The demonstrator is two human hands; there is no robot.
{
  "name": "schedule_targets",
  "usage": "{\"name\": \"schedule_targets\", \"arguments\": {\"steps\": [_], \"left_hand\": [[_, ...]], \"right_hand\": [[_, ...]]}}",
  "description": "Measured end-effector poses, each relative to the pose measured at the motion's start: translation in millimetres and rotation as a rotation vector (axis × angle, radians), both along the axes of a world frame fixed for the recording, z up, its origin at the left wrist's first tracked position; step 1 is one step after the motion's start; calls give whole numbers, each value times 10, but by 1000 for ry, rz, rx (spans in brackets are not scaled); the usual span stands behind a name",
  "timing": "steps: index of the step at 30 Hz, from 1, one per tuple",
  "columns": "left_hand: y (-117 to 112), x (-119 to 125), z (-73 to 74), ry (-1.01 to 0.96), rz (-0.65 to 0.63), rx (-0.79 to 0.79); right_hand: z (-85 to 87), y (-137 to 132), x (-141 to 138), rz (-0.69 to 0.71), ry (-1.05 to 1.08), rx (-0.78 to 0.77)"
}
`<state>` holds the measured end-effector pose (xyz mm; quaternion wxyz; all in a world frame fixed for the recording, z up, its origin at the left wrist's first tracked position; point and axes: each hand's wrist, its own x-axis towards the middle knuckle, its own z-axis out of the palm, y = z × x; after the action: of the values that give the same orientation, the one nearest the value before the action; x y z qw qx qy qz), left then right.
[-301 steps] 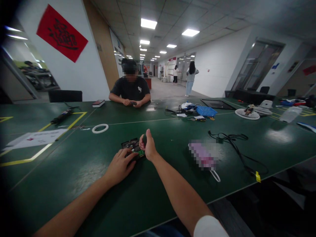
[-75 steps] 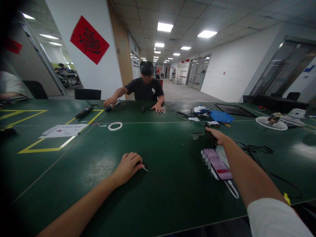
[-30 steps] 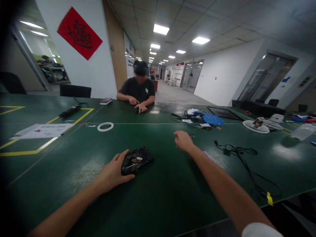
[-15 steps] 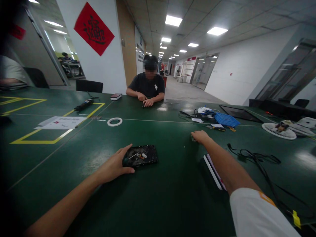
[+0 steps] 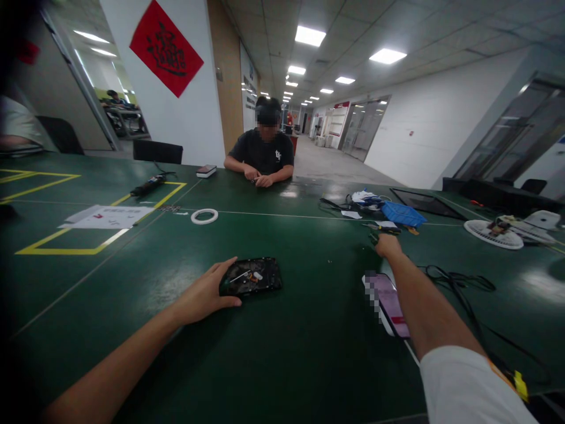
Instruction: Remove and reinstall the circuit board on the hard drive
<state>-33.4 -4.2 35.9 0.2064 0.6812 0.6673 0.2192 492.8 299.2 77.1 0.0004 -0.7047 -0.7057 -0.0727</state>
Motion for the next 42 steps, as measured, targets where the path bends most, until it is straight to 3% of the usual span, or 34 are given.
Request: {"name": "schedule_targets", "arguments": {"steps": [4,10,20,26,31,37,42], "left_hand": [[-2,-2,2,-6,5,-7],[4,-15,-11,-17,-18,8],[4,-10,-37,-3,-23,14],[3,1,-52,28,-11,15],[19,-14,-88,35,-22,29],[23,-22,-86,25,-16,32],[11,-7,-43,-1,-10,24]], "right_hand": [[-57,-40,-39,-21,-64,-79],[-28,-112,-533,114,-72,-138],[-103,-704,-1344,331,-40,-158],[-103,-1001,-1430,330,-12,-120],[-64,-1002,-1479,270,11,-51],[-91,-866,-1698,433,55,-71],[-59,-886,-1660,509,64,-117]]}}
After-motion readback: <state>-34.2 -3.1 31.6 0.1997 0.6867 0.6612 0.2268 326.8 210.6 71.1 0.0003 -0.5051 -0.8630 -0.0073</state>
